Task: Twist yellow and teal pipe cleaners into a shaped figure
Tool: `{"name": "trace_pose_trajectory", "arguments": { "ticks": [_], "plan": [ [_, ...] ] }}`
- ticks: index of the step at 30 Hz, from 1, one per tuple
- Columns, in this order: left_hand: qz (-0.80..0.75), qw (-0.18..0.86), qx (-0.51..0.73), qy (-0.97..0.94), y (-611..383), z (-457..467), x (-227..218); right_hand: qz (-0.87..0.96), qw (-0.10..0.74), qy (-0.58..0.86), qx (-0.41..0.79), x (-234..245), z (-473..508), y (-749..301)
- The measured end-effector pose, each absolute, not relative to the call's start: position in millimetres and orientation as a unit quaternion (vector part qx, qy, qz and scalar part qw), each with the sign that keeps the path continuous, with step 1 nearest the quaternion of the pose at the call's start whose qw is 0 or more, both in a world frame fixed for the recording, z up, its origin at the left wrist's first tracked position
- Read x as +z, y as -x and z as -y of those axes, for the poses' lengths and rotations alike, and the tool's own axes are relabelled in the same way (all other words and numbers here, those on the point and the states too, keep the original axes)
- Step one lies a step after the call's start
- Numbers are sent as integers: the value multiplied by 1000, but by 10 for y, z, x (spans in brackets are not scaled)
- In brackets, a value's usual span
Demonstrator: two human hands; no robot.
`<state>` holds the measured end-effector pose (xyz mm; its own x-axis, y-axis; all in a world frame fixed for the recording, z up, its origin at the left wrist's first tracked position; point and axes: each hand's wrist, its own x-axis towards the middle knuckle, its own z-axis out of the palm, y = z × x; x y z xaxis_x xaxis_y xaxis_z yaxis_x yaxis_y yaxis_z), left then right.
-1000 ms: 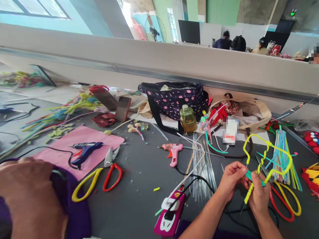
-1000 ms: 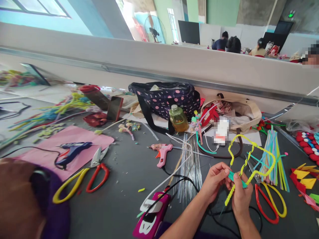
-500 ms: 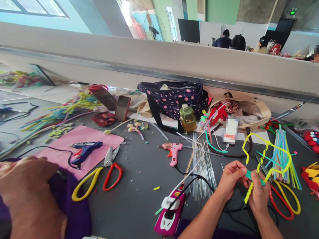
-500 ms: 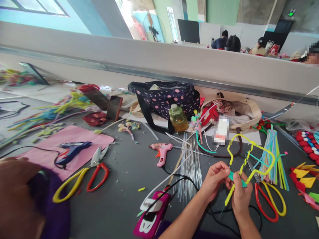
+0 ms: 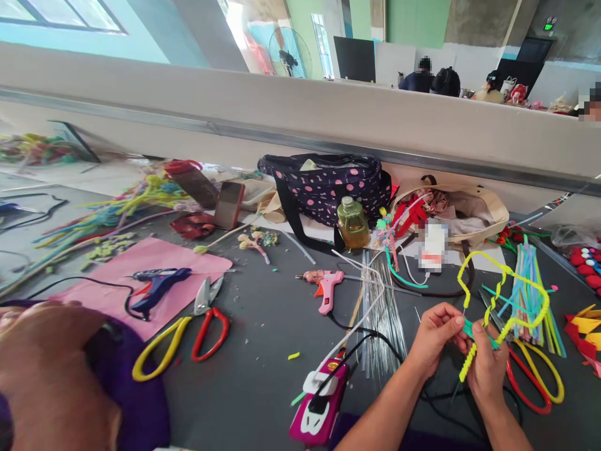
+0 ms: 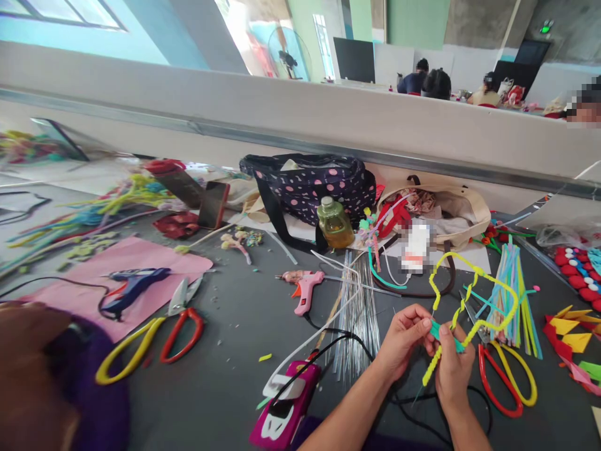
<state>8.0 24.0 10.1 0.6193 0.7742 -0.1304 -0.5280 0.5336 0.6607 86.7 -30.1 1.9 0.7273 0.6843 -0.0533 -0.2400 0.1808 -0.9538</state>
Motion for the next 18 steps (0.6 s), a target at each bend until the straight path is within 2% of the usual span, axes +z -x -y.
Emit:
{"name": "trace_pose_trajectory", "arguments": {
  "ticks": [18],
  "plan": [
    [-216,846,383,-302,-87,-229,147,225,740,558,302,6,278,-905]
  ]
}}
